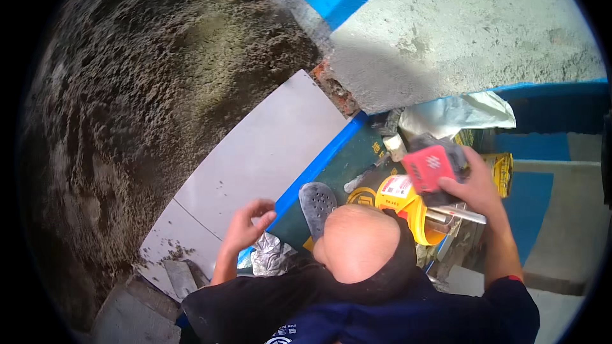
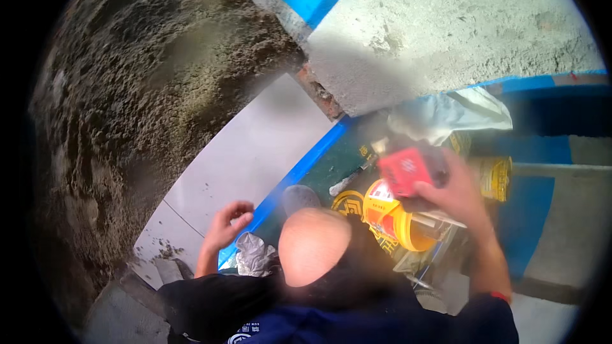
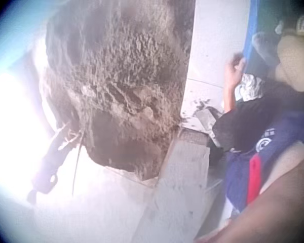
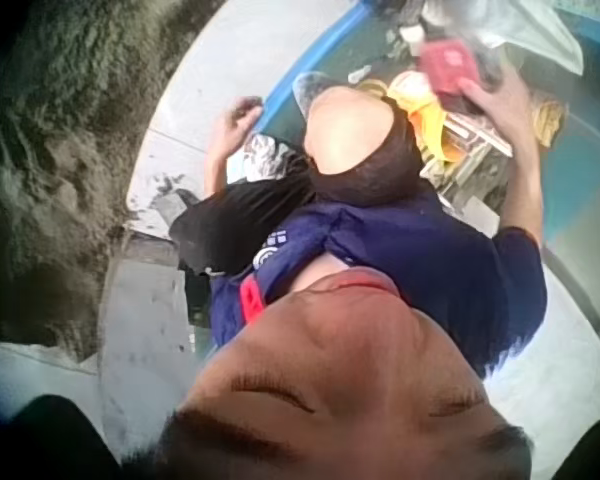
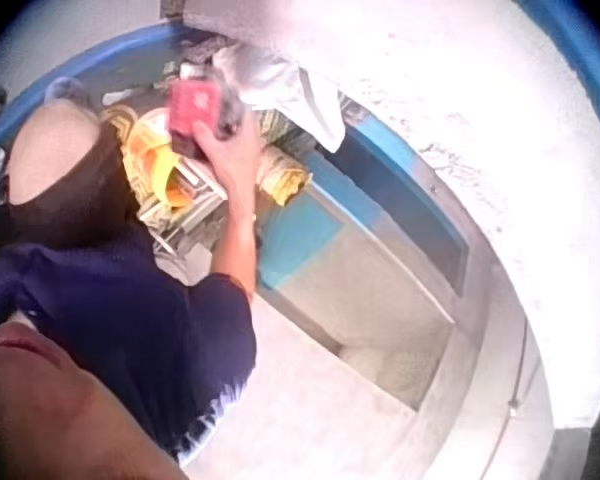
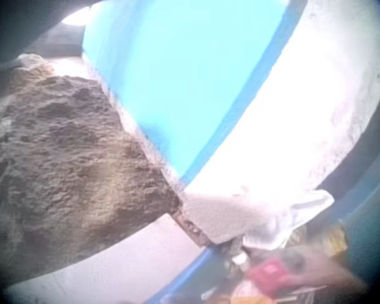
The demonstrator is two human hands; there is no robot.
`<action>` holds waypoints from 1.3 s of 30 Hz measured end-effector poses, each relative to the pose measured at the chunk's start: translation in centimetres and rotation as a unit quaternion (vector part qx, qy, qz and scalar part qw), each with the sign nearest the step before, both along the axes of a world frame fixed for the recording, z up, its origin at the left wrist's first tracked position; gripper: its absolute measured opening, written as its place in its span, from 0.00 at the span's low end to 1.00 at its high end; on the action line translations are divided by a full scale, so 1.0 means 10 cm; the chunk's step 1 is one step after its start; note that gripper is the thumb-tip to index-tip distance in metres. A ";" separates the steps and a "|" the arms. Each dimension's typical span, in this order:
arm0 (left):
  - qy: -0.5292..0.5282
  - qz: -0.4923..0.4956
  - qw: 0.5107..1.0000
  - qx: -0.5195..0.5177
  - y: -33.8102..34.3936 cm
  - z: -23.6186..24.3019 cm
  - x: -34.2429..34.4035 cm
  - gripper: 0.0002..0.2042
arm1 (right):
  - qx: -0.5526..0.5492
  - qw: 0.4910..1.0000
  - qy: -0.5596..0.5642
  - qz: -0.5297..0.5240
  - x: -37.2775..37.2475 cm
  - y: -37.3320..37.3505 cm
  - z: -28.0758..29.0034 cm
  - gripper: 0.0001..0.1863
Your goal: The person wipes down a laser level with a cloth, adjusts the level, and then uses a trowel to scrape and smooth mortar on the wall near a tile.
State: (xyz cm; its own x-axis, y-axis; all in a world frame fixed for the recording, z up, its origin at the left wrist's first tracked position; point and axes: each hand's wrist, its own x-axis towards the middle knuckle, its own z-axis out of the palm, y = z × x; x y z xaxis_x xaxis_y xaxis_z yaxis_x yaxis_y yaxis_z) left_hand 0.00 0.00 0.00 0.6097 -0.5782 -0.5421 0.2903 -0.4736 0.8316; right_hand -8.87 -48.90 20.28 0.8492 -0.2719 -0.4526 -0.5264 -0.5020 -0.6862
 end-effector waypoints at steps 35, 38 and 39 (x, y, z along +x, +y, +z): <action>0.079 0.500 0.760 -0.407 -1.44 -0.06 -0.93 0.48 | 0.202 0.952 -0.007 0.231 0.70 1.69 -1.25 0.40; 0.076 0.501 0.753 -0.420 -1.42 -0.12 -0.96 0.46 | 0.169 0.951 -0.025 0.257 0.69 1.76 -1.24 0.40; 0.077 0.496 0.751 -0.428 -1.40 -0.12 -0.96 0.45 | 0.145 0.951 -0.040 0.271 0.69 1.77 -1.24 0.40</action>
